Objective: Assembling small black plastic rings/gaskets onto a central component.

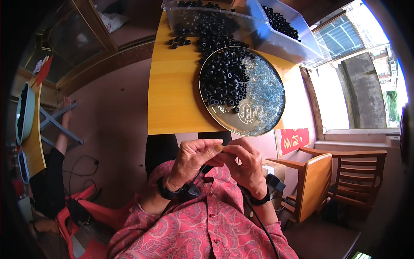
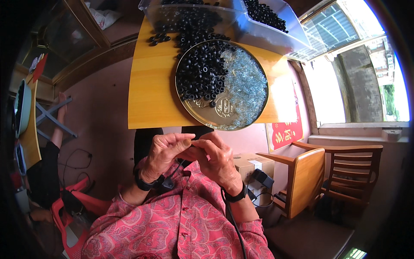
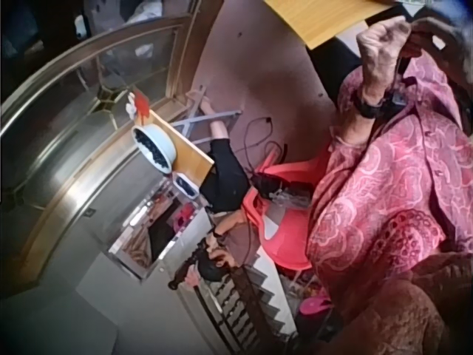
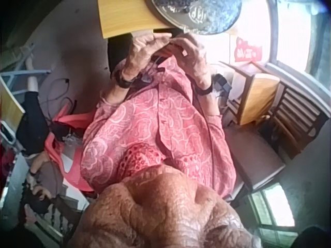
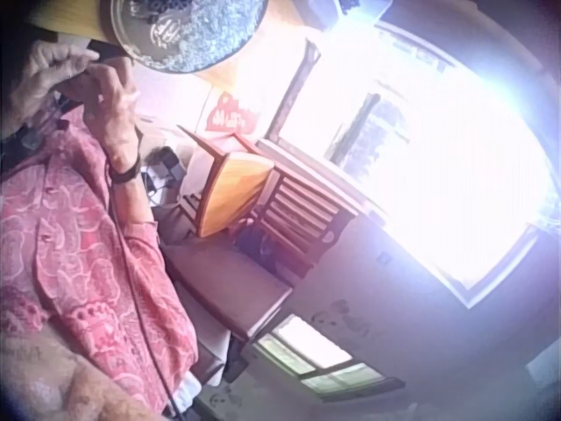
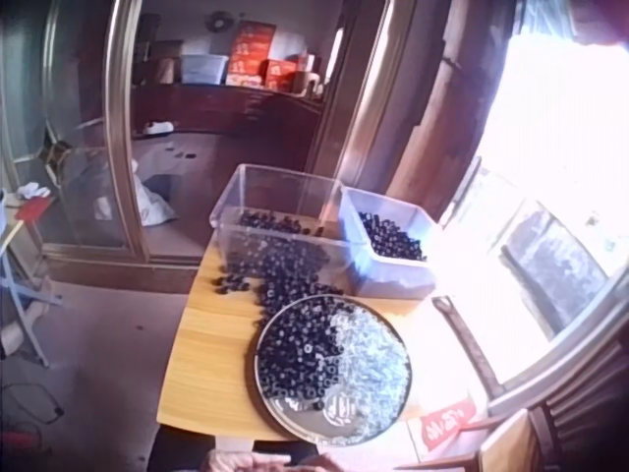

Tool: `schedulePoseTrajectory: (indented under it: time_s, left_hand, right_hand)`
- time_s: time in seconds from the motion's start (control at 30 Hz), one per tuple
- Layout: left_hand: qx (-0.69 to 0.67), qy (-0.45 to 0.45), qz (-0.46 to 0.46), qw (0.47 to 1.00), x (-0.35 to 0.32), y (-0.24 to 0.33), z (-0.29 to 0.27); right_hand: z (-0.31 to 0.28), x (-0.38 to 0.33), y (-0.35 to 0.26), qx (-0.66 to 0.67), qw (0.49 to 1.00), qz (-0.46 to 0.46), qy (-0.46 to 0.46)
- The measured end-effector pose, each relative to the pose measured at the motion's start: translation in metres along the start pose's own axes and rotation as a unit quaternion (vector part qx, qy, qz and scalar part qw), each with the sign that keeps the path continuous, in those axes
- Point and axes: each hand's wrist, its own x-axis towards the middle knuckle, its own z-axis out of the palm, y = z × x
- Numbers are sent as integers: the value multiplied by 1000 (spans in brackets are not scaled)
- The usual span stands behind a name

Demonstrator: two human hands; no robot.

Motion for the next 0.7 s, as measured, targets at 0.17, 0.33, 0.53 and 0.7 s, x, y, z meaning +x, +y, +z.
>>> schedulePoseTrajectory:
  time_s: [0.17, 0.33, 0.53, 0.7]
  left_hand:
    - [38, -6, -2, 999, 4, -8, 0]
    - [53, -20, -42, 998, 6, -4, -1]
    - [55, -49, -19, 997, 7, -13, -3]
    - [34, -62, 13, 997, 8, -7, -5]
  right_hand:
    - [1, -7, 3, -11, 1000, 13, -20]
    - [1, -9, 5, -2, 1000, 17, -15]
    - [-3, -13, 7, 52, 996, 60, -33]
    - [1, -26, 14, 231, 960, 160, -6]
